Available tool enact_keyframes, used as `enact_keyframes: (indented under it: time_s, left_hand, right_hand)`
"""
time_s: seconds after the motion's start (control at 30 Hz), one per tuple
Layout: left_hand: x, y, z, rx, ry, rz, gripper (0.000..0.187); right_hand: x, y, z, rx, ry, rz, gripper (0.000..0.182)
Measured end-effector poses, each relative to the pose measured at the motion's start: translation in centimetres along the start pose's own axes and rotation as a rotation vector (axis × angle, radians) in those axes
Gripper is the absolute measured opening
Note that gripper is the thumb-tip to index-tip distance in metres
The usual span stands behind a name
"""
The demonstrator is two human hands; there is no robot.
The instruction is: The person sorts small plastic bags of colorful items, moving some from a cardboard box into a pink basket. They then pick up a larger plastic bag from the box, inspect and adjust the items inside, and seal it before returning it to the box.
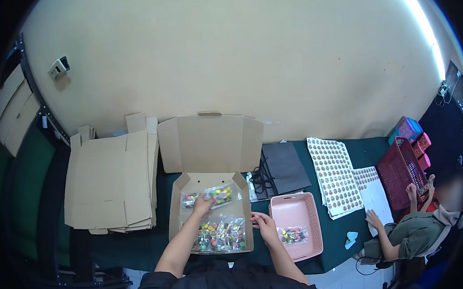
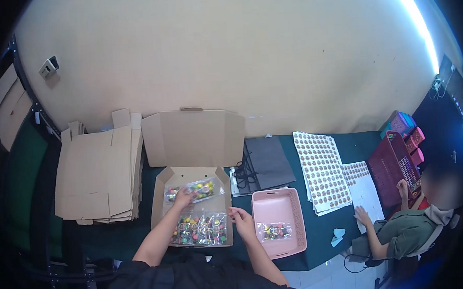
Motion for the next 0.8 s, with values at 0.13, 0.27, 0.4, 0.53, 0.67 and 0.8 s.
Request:
enact_keyframes:
  time_s: [0.13, 0.27, 0.4, 0.53, 0.67, 0.8]
  left_hand:
    - [2.3, 2.7, -0.2, 0.487, -0.355, 0.484, 0.061]
    - [1.8, 1.7, -0.6, 0.314, -0.625, 0.556, 0.061]
    - [-1.0, -0.1, 0.0, -0.092, -0.870, 0.483, 0.067]
    - [-1.6, 1.2, 0.7, -0.151, -0.933, 0.504, 0.071]
    - [-1.5, 2.7, 1.3, -0.209, -0.997, 0.519, 0.067]
    - [-0.7, 3.9, 1.2, -0.253, -0.970, 0.545, 0.055]
  right_hand:
    - [0.9, 1.1, -3.5, 0.189, 0.065, -0.006, 0.024]
    - [4.8, 2.5, -9.1, 0.380, 0.102, 0.064, 0.023]
    - [9.2, 3.9, -14.2, 0.436, 0.482, 0.133, 0.038]
    - [12.2, 5.4, -15.7, 0.341, 1.327, 0.233, 0.080]
    - [11.0, 6.4, -14.6, 0.382, 1.272, 0.291, 0.082]
    - [11.5, 5.9, -15.0, 0.424, 1.299, 0.282, 0.068]
Point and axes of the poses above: each hand's wrist, its own y-axis away from the middle knuckle, its own z-axis out of the palm, x = y × z, the point moved 1 cm from there along -y, towards the middle knuckle, and after that the axes turned 9 degrees about y, right-handed, at the moved point
